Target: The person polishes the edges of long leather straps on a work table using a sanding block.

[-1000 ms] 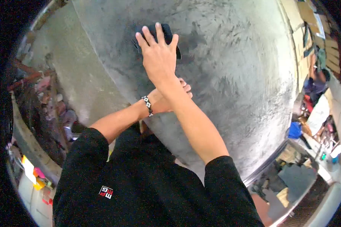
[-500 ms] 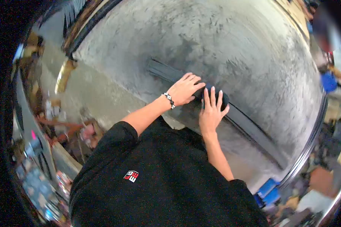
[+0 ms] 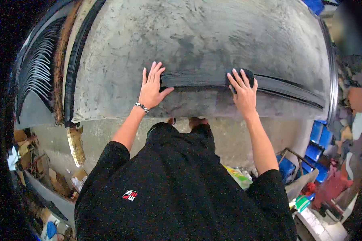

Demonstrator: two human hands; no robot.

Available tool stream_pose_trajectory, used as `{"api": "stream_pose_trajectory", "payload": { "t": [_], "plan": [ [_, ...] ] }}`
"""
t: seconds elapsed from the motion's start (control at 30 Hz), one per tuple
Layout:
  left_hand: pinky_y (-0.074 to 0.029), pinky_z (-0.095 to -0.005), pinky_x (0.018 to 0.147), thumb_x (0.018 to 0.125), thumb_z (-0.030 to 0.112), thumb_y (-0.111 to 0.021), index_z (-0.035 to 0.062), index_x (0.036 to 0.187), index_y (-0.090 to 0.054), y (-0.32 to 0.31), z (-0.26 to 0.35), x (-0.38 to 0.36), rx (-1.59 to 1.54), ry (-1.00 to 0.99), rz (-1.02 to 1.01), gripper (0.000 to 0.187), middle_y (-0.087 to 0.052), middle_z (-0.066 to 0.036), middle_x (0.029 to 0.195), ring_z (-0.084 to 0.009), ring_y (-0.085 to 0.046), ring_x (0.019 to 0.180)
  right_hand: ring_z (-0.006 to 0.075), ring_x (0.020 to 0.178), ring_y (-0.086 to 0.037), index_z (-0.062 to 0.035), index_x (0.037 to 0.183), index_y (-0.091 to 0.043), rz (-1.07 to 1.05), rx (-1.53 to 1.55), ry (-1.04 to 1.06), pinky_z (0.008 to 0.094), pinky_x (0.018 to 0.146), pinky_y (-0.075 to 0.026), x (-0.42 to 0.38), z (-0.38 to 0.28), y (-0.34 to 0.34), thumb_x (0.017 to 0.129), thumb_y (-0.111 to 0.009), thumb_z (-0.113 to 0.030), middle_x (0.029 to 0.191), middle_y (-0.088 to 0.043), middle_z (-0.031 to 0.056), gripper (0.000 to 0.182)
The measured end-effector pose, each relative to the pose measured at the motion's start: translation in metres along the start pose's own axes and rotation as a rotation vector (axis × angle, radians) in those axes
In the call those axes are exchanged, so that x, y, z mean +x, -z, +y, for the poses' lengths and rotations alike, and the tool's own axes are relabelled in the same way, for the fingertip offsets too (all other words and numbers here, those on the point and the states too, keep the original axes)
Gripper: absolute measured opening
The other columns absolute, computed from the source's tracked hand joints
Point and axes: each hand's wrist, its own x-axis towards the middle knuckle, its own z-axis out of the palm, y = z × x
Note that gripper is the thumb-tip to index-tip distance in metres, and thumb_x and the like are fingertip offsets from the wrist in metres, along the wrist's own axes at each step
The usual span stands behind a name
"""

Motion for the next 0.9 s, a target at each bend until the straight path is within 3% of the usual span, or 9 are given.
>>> {"api": "stream_pose_trajectory", "payload": {
  "t": [0.27,0.37,0.47,0.5,0.6,0.63,0.73,0.8,0.9],
  "plan": [
    [-0.013,-0.0661,0.133,0.094,0.036,-0.083,0.0081,0.153,-0.045,-0.002,-0.003,-0.003,0.016,-0.093,-0.048,0.075,-0.037,-0.012,0.174,-0.0334,-0.026,0.167,0.0242,0.157,-0.046,-0.0303,0.160,-0.058,0.001,-0.105,-0.136,0.0690,0.120,-0.030,-0.002,-0.036,-0.014,0.107,-0.067,-0.032,0.168,-0.054,-0.0037,0.054],
    [-0.014,-0.0636,0.135,0.092,0.035,-0.084,0.0123,0.146,-0.055,0.001,-0.004,-0.003,-0.034,-0.049,-0.045,0.065,-0.044,-0.004,0.171,-0.0303,-0.028,0.166,0.0271,0.160,-0.042,-0.0275,0.159,-0.058,-0.001,-0.091,-0.195,0.0737,0.117,-0.030,0.008,-0.137,-0.022,0.092,-0.069,-0.016,0.171,-0.051,-0.0010,0.070],
    [-0.015,-0.0591,0.136,0.090,0.029,-0.084,0.0186,0.139,-0.066,-0.004,-0.014,-0.002,-0.107,-0.016,-0.024,0.053,-0.054,0.004,0.166,-0.0290,-0.031,0.164,0.0285,0.154,-0.049,-0.0242,0.150,-0.066,-0.049,0.031,-0.095,0.0682,0.112,-0.033,0.036,-0.251,-0.014,0.093,-0.069,-0.017,0.164,-0.057,0.0019,0.058],
    [-0.016,-0.0571,0.137,0.084,0.025,-0.089,0.0197,0.135,-0.072,-0.008,-0.017,0.000,-0.083,-0.022,0.034,0.054,-0.057,0.005,0.164,-0.0300,-0.035,0.162,0.0287,0.152,-0.050,-0.0233,0.147,-0.068,-0.037,-0.040,-0.070,0.0679,0.111,-0.035,0.040,-0.267,-0.015,0.093,-0.067,-0.015,0.160,-0.061,0.0021,0.055],
    [-0.017,-0.0568,0.137,0.076,0.028,-0.095,0.0193,0.131,-0.075,0.000,-0.009,0.001,-0.218,0.034,0.044,0.060,-0.058,0.004,0.163,-0.0314,-0.036,0.161,0.0335,0.150,-0.052,-0.0173,0.147,-0.069,-0.065,-0.072,-0.016,0.0666,0.110,-0.037,0.037,-0.209,0.003,0.099,-0.062,-0.020,0.159,-0.061,0.0069,0.048],
    [-0.017,-0.0589,0.136,0.070,0.030,-0.099,0.0209,0.128,-0.078,0.000,-0.008,0.001,-0.197,0.048,0.056,0.063,-0.057,0.004,0.163,-0.0341,-0.036,0.160,0.0337,0.150,-0.052,-0.0178,0.148,-0.068,-0.110,-0.094,-0.127,0.0656,0.108,-0.038,0.035,-0.181,0.011,0.099,-0.062,-0.019,0.161,-0.060,0.0065,0.049],
    [-0.014,-0.0634,0.136,0.070,0.031,-0.098,0.0238,0.128,-0.078,0.001,-0.006,0.000,-0.206,0.067,0.100,0.062,-0.056,0.003,0.163,-0.0351,-0.033,0.161,0.0328,0.150,-0.052,-0.0165,0.148,-0.068,-0.150,-0.225,-0.478,0.0626,0.102,-0.040,0.017,-0.110,-0.005,0.094,-0.066,-0.017,0.161,-0.061,0.0044,0.054],
    [-0.012,-0.0663,0.135,0.070,0.031,-0.098,0.0253,0.128,-0.079,0.006,-0.006,-0.001,-0.173,0.085,0.077,0.061,-0.055,0.002,0.163,-0.0356,-0.032,0.161,0.0312,0.141,-0.054,-0.0130,0.140,-0.068,-0.165,-0.222,-0.334,0.0630,0.100,-0.041,0.040,-0.167,0.015,0.090,-0.069,-0.020,0.147,-0.064,0.0040,0.051],
    [-0.010,-0.0684,0.134,0.069,0.033,-0.099,0.0266,0.127,-0.080,-0.019,-0.023,-0.002,0.040,0.004,0.126,0.061,-0.054,0.001,0.163,-0.0355,-0.031,0.161,0.0296,0.143,-0.056,-0.0122,0.145,-0.068,-0.078,-0.075,-0.063,0.0644,0.103,-0.040,0.054,-0.270,0.005,0.091,-0.068,-0.017,0.154,-0.063,0.0041,0.054]
  ]
}}
